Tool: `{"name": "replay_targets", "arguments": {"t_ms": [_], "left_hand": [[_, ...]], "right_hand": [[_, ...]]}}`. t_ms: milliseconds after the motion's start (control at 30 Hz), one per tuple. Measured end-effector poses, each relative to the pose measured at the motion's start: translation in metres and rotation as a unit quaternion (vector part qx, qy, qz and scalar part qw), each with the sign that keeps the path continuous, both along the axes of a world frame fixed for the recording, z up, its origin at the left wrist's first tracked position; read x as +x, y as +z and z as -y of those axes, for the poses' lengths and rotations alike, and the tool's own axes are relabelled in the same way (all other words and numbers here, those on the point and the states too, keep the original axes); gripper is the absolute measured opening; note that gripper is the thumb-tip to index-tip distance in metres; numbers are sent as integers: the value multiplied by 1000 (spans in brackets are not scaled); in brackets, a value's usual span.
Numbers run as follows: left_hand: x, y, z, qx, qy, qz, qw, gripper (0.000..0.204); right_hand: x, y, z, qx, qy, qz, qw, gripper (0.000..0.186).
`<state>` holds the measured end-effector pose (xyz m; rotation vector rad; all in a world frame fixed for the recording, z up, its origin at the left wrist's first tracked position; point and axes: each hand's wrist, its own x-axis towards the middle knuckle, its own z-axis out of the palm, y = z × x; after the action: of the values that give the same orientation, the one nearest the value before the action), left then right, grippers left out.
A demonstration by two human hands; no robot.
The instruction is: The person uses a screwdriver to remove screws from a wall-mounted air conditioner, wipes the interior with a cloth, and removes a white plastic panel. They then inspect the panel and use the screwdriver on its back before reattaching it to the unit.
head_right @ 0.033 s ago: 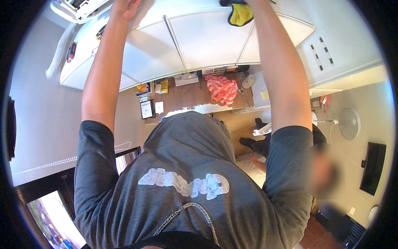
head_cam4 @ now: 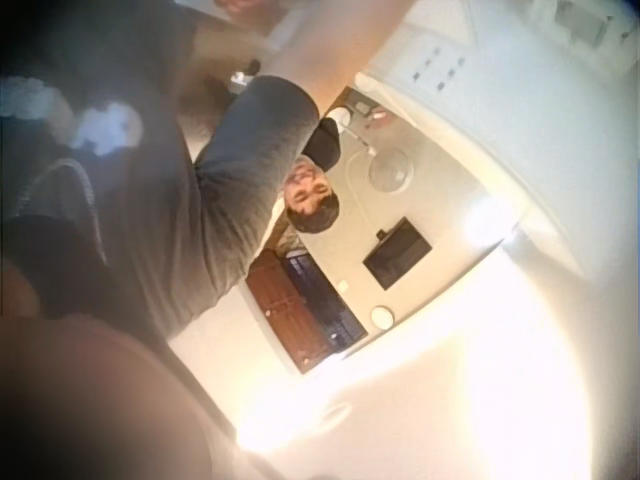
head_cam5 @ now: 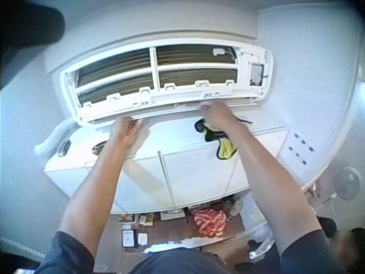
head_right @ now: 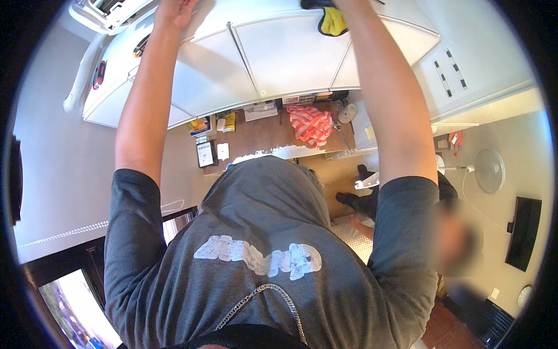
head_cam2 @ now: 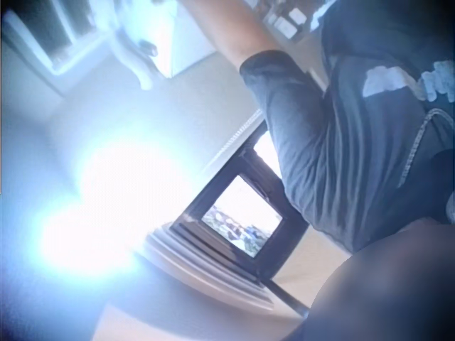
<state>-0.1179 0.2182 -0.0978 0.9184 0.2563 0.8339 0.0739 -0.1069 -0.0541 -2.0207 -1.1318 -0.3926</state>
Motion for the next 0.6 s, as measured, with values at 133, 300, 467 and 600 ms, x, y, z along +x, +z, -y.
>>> {"name": "replay_targets", "arguments": {"t_ms": [133,300,467,600], "left_hand": [[10,-5,-1,-18,46,17,999,20],[9,1,3,-38,47,25,998,23],[10,-3,2,-54,29,47,997,22],[2,8,16,-92,14,95,991,26]], "right_hand": [[-30,-4,-37,-119,-17,24,992,51],[-19,-1,-69,-156,-29,23,987,56],[-39,10,-65,-102,42,-63,992,54],[-67,28,-60,-139,74,-155,975,48]]}}
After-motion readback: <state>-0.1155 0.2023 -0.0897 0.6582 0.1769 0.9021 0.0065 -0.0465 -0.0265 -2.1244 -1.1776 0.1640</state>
